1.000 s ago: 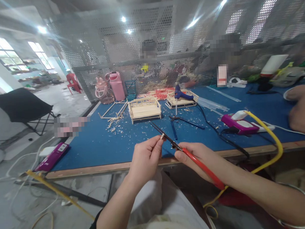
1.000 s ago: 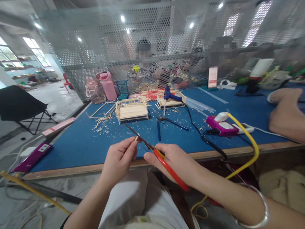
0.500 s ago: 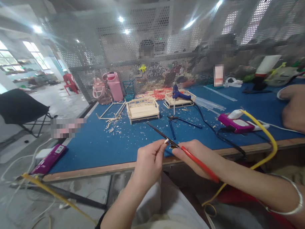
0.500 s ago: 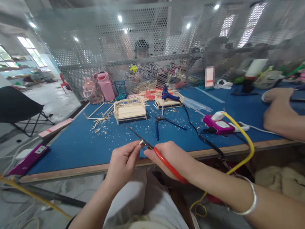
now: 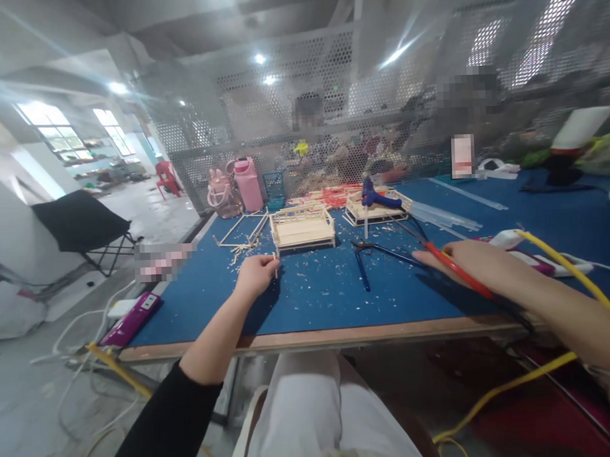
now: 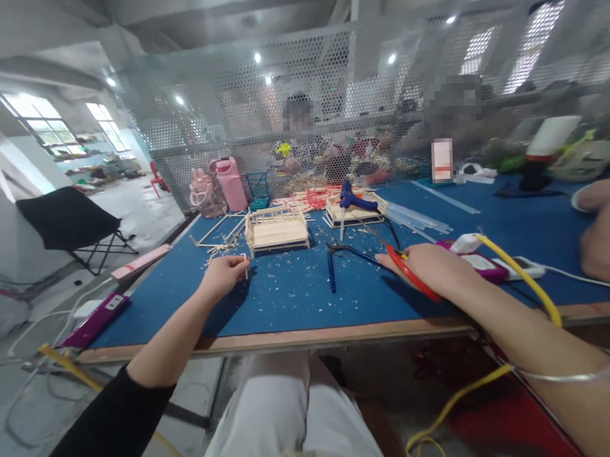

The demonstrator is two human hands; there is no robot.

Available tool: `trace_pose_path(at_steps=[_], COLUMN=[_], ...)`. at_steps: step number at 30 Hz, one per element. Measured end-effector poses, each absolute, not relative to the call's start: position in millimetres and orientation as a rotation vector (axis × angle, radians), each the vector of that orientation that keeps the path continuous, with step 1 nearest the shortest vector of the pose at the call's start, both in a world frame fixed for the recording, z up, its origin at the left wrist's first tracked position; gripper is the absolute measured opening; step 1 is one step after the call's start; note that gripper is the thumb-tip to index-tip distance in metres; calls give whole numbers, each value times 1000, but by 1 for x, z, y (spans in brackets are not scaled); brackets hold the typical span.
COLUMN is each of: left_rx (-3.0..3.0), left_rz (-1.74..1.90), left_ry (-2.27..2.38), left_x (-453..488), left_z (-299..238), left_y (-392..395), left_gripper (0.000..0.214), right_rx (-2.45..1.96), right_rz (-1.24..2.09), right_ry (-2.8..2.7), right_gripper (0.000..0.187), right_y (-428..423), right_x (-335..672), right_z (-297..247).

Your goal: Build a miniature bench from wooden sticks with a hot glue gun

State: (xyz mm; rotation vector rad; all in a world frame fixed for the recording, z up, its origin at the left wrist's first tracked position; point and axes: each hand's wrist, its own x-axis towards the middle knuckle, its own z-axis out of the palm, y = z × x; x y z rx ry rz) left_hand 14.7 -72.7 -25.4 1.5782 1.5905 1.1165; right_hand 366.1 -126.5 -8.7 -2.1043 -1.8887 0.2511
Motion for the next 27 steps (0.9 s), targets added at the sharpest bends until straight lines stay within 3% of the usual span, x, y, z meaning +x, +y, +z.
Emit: trace_pose_path(at_steps=[4, 7, 9, 13, 17, 23, 26, 27], left_rx=[1503, 1375, 1283, 1136, 1044, 1098, 1107, 1095], left_rz=[1099, 1119, 1166, 1347, 1550, 1698, 1721, 1719], left_ry=[1597, 1522, 1429, 1258, 1206, 1185, 1156, 1148], left_x=[15, 23, 32, 58, 80, 93, 88, 85], left_z=[-25, -20, -17, -13, -15, -20, -25, -27], left_y=[-59, -63, -71, -91, -112, -128, -130, -130], left_gripper=[18, 15, 15, 27, 41, 38, 32, 31], right_rx=[-2348, -2258, -2055, -1464, -1364, -1407, -1572, -1678], right_rz=[261, 318, 615, 1598, 1922, 1903, 1634, 1373], right_ry=[-1966, -1914, -1799, -1382, -1243, -1291, -1461, -1501], right_gripper=[46, 38, 38, 49, 42, 41, 49, 47], right_y=[-111, -116, -128, -158, -178, -185, -170, -163], right_x=[366, 354, 337, 290, 250, 244, 282, 299], right_z=[-3, -1, -1, -1, -6, -11, -5, -2])
